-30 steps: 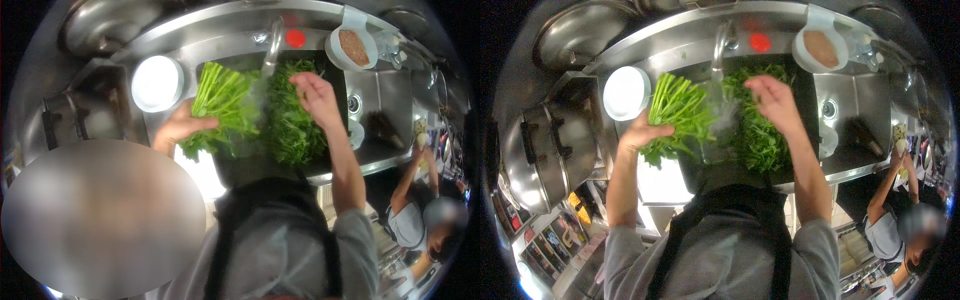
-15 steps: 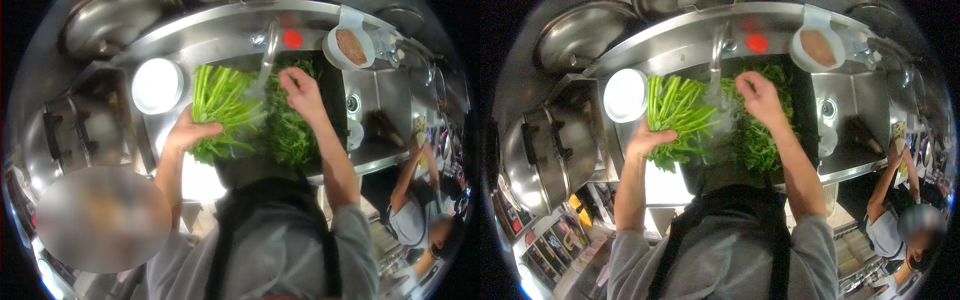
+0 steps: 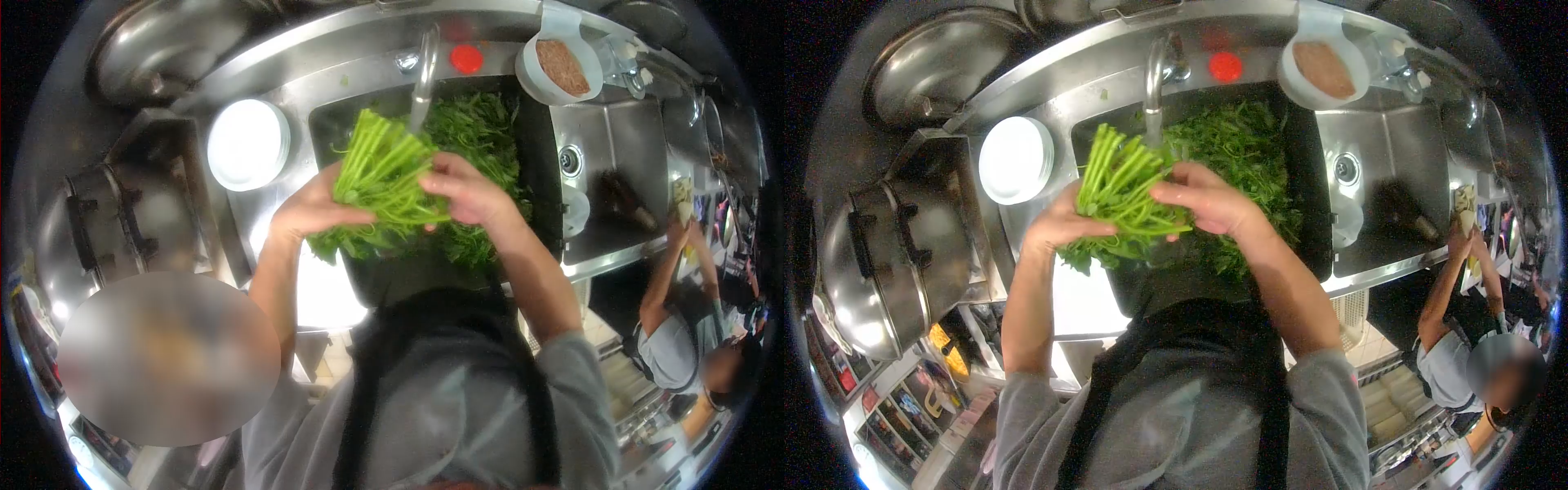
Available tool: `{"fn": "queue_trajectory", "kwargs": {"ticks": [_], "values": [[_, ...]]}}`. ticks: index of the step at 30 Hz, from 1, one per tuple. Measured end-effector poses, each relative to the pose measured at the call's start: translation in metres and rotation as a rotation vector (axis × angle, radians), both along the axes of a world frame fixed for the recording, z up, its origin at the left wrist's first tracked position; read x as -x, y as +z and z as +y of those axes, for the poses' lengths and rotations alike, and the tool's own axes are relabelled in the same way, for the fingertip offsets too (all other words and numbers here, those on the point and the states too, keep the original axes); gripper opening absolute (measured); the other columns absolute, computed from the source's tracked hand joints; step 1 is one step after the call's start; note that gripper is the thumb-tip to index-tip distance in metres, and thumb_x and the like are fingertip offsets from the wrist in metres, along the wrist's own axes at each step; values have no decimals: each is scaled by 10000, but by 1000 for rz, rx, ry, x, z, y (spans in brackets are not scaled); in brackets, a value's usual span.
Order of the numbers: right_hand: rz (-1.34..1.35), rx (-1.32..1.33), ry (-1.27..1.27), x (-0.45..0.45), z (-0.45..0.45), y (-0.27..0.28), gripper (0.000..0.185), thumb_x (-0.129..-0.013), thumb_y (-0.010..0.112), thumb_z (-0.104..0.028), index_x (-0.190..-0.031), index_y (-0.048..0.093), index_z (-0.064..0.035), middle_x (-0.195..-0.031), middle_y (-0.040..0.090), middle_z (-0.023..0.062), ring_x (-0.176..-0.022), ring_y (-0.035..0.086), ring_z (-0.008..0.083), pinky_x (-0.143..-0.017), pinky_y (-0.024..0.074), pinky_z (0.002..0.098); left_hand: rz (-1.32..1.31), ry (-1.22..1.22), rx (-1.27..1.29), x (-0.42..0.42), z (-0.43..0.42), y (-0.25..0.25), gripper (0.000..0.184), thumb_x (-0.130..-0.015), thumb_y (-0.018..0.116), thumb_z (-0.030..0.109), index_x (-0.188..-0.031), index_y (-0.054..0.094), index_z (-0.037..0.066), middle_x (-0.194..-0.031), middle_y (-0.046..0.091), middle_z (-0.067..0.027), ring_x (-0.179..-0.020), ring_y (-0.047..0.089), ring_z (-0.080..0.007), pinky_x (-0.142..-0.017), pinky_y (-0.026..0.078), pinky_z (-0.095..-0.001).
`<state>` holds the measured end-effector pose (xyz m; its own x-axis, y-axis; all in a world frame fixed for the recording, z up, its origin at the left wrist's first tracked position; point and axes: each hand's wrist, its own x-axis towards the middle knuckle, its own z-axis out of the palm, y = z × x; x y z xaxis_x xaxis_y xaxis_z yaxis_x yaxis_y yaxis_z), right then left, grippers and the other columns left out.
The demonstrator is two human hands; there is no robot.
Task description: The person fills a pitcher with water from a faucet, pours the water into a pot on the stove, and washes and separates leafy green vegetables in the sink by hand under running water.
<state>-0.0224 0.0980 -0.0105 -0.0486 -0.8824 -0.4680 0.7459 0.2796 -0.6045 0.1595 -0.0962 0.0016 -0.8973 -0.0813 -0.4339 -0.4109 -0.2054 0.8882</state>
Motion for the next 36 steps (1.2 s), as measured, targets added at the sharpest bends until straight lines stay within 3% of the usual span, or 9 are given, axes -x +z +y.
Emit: {"fn": "queue_trajectory", "kwargs": {"ticks": [4, 7, 13, 18, 20, 23, 26, 30, 36], "values": [[167, 103, 4, 1, 0, 1, 341, -888, 725, -191, -1133, 625, 25, -943, 679, 97, -780, 657, 150, -528, 525, 273, -83, -139, 92, -1, -7, 13, 796, -709, 843, 35, -1398, 450, -38, -1289, 613, -152, -1184, 582, -227, -1035, 465, -362], [145, 136, 84, 32, 24, 4, 215, -897, 711, -161, -1100, 666, -106, -696, 584, -32, -448, 420, 20, -380, 319, 179, -6, -45, -14, -24, -25, 15, 784, -709, 866, 45, -1381, 472, -41, -1290, 613, -134, -1149, 599, -220, -978, 504, -342], [186, 183, 80, 19, 12, 4, 609, -930, 665, -373, -1376, 484, 1, -1217, 630, 132, -1040, 650, 229, -807, 587, 348, -85, -121, 19, -6, -20, 27, 891, -633, 895, 28, -1395, 441, -61, -1309, 601, -145, -1183, 576, -222, -1039, 447, -350], [312, 254, 269, 14, 3, 2, 593, -916, 695, -353, -1352, 516, 7, -1204, 645, 113, -1038, 636, 176, -853, 556, 320, -91, -198, 203, 10, -19, 40, 862, -700, 852, 57, -1425, 398, -53, -1314, 593, -175, -1176, 587, -239, -1018, 478, -336], [688, 277, 288, 14, 1, 7, 439, -919, 703, -279, -1259, 603, -20, -1143, 670, 71, -989, 636, 143, -817, 549, 305, -141, -235, 225, 8, -22, 44, 849, -711, 837, 60, -1427, 394, -54, -1312, 593, -179, -1183, 587, -243, -1030, 473, -349], [663, 163, -33, 26, 9, -5, 141, -965, 634, -183, -1033, 655, -61, -957, 661, 11, -883, 607, 96, -750, 523, 264, -163, -213, 300, 2, -26, 48, 826, -738, 816, 74, -1431, 384, -56, -1310, 593, -186, -1174, 592, -231, -1024, 477, -347], [600, 52, -103, 24, 5, 10, 228, -943, 664, -222, -1117, 627, -78, -1037, 640, 38, -897, 607, 103, -758, 542, 284, -230, -143, 425, 11, -18, 52, 807, -759, 796, 88, -1433, 376, -54, -1298, 599, -186, -1168, 594, -223, -1014, 477, -342], [1189, 224, 71, -5, -24, 17, 450, -923, 686, -270, -1289, 566, -37, -1181, 654, 150, -1038, 636, 193, -819, 530, 323, -92, -88, 397, 26, -5, 36, 762, -759, 809, 91, -1396, 420, -60, -1280, 607, -174, -1172, 587, -225, -1024, 458, -330], [1149, 109, 18, 2, -46, -19, 307, -928, 651, -206, -1188, 655, -44, -951, 710, 122, -837, 667, 166, -729, 526, 327, -155, -51, 500, 18, -9, 32, 786, -764, 781, 93, -1428, 387, -47, -1275, 606, -187, -1165, 590, -238, -1005, 463, -340]]}}
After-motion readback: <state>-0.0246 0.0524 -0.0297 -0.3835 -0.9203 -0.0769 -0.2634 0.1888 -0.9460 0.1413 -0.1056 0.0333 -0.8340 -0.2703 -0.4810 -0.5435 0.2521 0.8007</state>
